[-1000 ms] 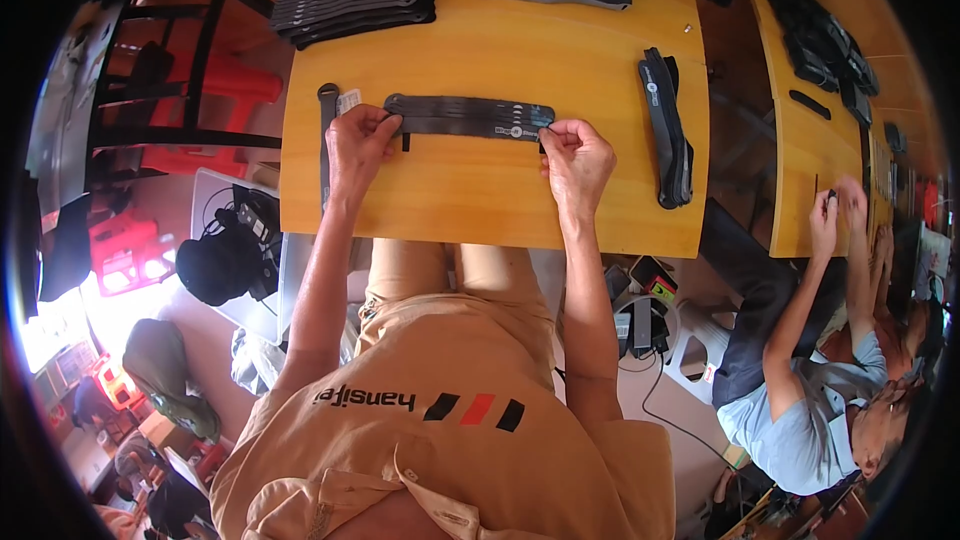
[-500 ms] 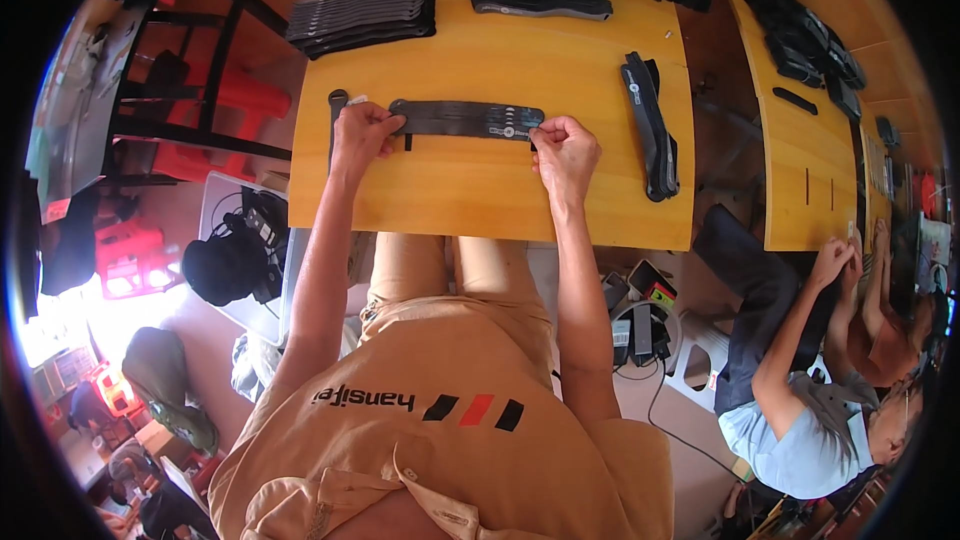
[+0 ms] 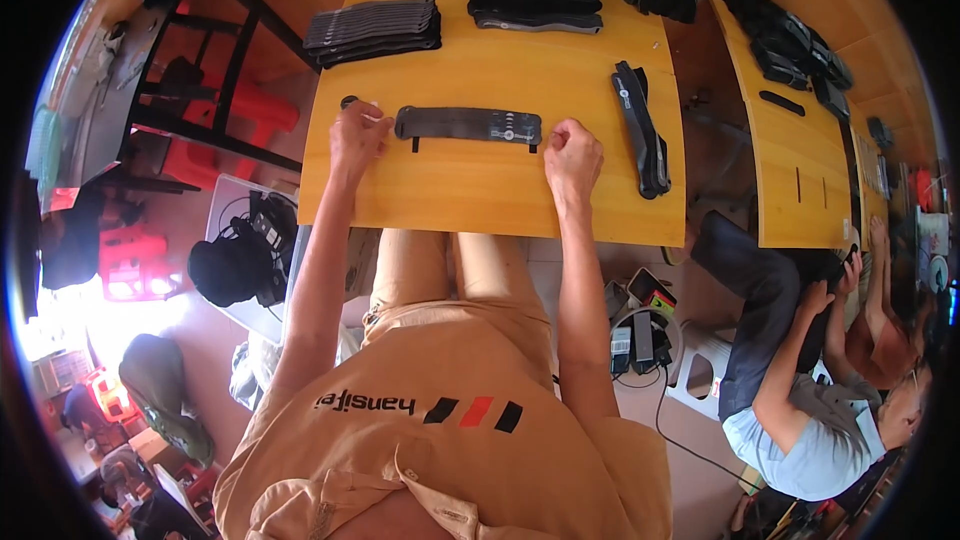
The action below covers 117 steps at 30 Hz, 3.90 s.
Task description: Assembling and organizing black straps on a workshop table.
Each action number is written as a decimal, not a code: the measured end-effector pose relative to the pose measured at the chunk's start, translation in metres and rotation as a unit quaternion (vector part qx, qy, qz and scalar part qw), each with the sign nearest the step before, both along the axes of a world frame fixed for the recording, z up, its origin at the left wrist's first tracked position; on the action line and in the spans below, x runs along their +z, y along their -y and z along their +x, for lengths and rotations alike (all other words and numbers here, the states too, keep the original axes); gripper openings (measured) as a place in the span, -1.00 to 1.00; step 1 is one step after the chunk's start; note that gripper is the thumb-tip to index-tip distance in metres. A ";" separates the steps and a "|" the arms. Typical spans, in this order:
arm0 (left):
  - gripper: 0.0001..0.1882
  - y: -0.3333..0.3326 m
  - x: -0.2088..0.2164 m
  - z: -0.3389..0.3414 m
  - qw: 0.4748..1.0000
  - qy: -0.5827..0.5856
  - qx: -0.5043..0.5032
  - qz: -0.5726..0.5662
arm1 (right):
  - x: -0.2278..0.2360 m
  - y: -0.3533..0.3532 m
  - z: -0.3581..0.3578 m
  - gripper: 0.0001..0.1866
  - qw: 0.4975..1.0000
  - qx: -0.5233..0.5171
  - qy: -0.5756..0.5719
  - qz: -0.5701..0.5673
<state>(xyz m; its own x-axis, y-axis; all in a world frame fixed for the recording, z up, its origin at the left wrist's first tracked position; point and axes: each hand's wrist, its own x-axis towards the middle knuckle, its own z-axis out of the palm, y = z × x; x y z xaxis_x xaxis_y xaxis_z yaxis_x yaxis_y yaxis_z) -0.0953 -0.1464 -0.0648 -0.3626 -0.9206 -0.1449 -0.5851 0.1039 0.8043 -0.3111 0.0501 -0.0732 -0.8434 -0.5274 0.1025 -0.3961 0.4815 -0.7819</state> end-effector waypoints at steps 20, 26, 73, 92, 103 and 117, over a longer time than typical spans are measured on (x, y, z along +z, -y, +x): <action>-0.17 -0.068 -0.011 0.002 0.922 0.123 -0.207 -0.303 | -0.018 -0.015 0.045 -0.33 0.916 0.187 -0.291 0.202; -0.73 -0.080 0.028 0.083 0.963 -0.194 0.060 -0.178 | 0.014 -0.010 0.076 -0.48 0.934 0.238 -0.266 -0.001; -0.79 -0.169 0.090 0.078 0.798 -0.465 -0.050 0.380 | 0.121 -0.051 0.134 -0.86 0.868 0.444 -0.082 -0.205; -0.84 -0.170 0.093 0.090 0.810 -0.474 0.043 0.342 | 0.126 -0.033 0.165 -0.87 0.876 0.418 -0.139 -0.196; -0.74 -0.166 0.085 0.116 0.838 -0.447 0.066 0.307 | 0.111 -0.007 0.190 -0.88 0.851 0.465 -0.176 -0.169; -0.86 -0.159 0.072 0.123 0.854 -0.431 0.064 0.284 | 0.100 0.000 0.195 -0.86 0.843 0.497 -0.145 -0.146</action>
